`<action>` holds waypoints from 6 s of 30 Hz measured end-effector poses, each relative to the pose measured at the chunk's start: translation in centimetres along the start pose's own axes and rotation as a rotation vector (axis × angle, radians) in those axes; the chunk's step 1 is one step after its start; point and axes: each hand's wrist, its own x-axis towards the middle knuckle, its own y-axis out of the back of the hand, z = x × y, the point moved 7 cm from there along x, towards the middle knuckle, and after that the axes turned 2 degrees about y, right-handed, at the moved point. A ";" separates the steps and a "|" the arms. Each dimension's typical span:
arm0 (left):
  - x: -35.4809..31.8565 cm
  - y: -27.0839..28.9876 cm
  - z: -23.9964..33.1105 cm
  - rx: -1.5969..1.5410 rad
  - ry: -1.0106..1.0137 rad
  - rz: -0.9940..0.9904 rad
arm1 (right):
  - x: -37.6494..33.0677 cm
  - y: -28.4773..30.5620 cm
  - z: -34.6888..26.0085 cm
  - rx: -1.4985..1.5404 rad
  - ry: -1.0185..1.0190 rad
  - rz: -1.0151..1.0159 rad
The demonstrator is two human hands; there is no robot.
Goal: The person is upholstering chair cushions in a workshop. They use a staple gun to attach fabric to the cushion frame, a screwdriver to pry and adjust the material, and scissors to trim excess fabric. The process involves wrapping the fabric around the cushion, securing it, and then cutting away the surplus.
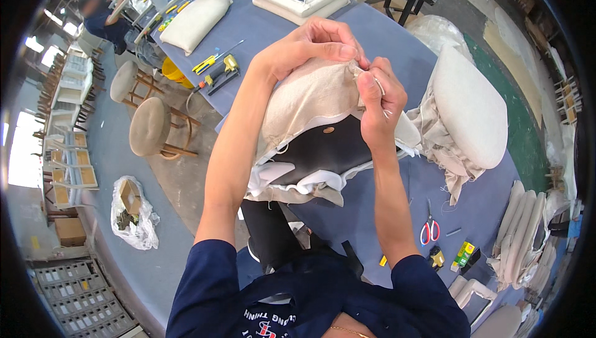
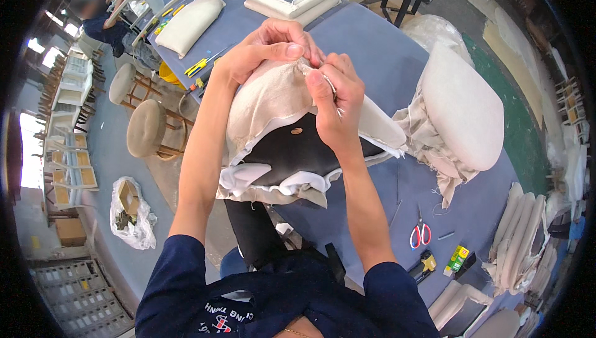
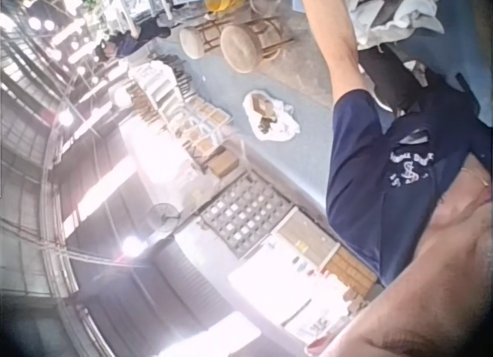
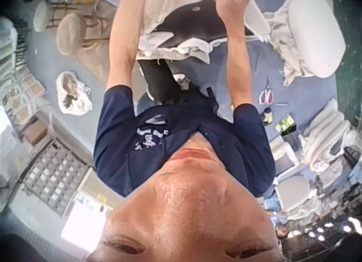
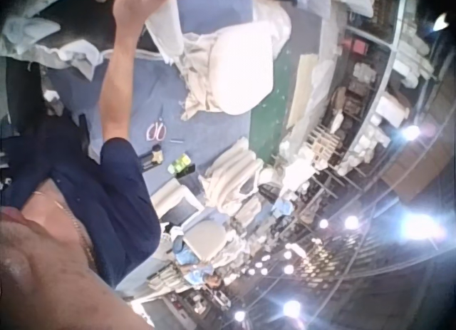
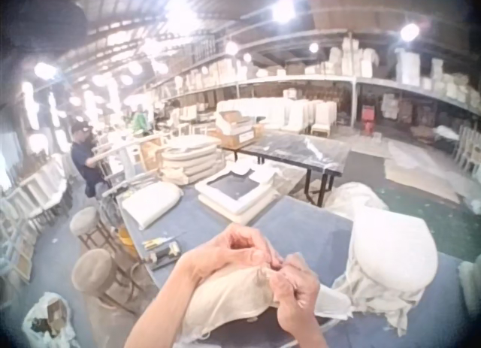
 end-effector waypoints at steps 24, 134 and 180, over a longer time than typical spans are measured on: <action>-9.2 -16.2 4.6 0.661 -0.086 0.104 | -9.9 2.7 -12.6 -0.112 0.196 0.005; -10.9 -25.6 1.6 0.802 -0.193 0.111 | -11.0 8.5 -19.9 0.027 -0.342 -0.384; -7.7 -14.9 3.5 0.913 -0.208 0.253 | -52.7 30.2 -9.9 -0.075 -1.269 0.748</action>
